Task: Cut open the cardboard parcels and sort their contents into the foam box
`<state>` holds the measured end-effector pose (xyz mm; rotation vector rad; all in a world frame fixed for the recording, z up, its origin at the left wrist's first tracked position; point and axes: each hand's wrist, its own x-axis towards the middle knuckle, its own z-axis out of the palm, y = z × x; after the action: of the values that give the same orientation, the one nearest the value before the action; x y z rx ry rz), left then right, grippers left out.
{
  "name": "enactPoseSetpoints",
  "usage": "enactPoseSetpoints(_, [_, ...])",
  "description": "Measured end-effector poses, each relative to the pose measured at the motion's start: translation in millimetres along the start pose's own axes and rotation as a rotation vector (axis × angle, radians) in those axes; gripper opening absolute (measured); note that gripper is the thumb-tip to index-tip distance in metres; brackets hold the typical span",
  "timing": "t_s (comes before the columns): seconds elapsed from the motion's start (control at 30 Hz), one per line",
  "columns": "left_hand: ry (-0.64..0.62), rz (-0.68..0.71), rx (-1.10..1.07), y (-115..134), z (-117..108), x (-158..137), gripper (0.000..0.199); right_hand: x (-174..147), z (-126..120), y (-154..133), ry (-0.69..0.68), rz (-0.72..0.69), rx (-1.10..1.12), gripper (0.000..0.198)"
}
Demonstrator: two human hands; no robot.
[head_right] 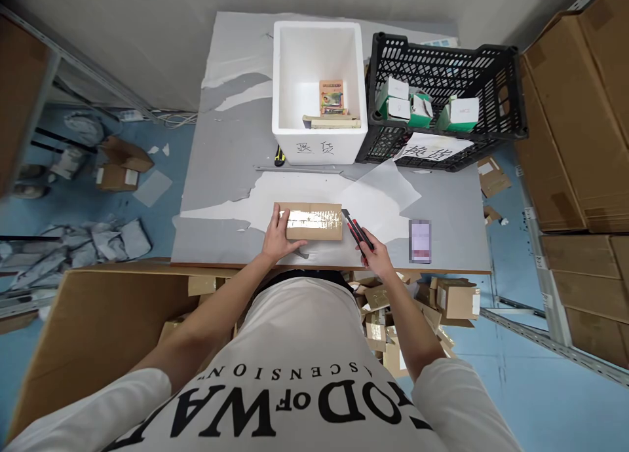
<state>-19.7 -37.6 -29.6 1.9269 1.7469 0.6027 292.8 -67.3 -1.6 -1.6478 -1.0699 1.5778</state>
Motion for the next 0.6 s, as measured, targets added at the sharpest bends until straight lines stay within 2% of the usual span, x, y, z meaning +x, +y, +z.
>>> enactPoseSetpoints(0.13, [-0.003,-0.009,0.0,0.8,1.0,0.2,0.114,-0.6,0.4,-4.6,-0.028,0.007,-0.025,0.076])
enactPoseSetpoints(0.43, [-0.007,-0.054,-0.001,3.9,3.6,-1.6,0.117,-13.4,-29.1,0.7,-0.13,0.061,-0.14,0.07])
enactPoseSetpoints(0.6, [0.001,-0.064,-0.011,4.2,4.7,-3.3,0.115,-23.5,-34.4,-0.7,-0.177,0.085,-0.138,0.072])
